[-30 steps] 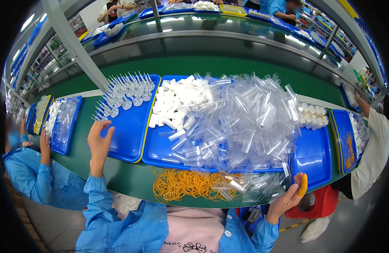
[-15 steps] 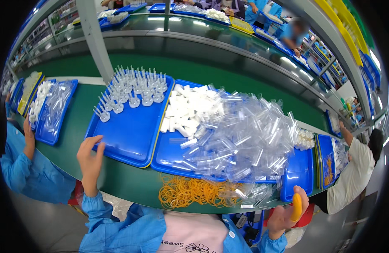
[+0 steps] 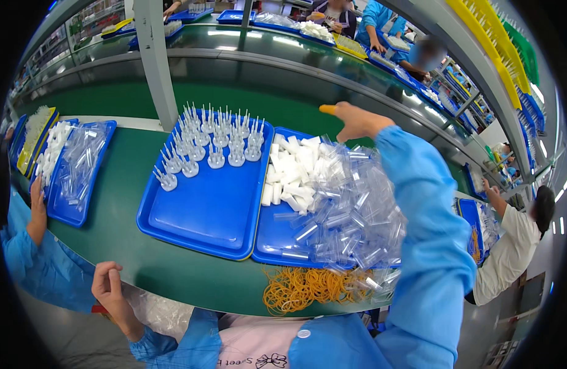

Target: The person empties a large bag of clear plastic sleeves onto a tray, then repeatedly picks up a white cylindrical component and a clear sleeve, inserts the component into the sleeve, and places the assembled unit into a blue tray. The person also moves trays and organizes components on the workbench.

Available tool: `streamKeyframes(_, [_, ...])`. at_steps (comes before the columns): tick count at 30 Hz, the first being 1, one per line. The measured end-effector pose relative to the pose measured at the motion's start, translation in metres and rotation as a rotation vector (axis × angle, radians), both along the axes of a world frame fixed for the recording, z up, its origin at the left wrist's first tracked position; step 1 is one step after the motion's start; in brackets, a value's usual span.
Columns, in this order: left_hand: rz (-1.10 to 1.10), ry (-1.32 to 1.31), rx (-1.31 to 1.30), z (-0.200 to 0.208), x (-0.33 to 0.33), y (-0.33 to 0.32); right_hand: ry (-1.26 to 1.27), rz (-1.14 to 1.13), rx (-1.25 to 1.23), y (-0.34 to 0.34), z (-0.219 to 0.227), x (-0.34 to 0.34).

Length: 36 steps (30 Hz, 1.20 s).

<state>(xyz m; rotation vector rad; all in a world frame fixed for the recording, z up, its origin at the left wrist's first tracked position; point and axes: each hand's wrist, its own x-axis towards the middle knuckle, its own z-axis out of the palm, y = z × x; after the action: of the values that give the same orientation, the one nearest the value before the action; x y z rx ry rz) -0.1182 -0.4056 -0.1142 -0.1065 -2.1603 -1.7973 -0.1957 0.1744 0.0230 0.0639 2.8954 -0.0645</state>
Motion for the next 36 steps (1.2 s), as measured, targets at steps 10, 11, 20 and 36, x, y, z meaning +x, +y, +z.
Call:
streamKeyframes(10, [-0.026,-0.060,-0.027,-0.011,-0.007,-0.033,-0.437,-0.341,-0.037,-0.007,-0.038,-0.054])
streamKeyframes(11, [-0.025,-0.056,-0.025,-0.012,-0.010,-0.031,-0.433,-0.370,-0.018,0.004,-0.049,-0.053])
streamKeyframes(20, [-0.074,0.040,-0.081,0.000,-0.010,-0.007,-0.272,-0.310,-0.075,0.018,-0.065,-0.038])
streamKeyframes(36, [-0.098,0.093,-0.047,0.020,0.006,0.006,-0.432,-0.343,-0.135,0.012,-0.053,-0.016])
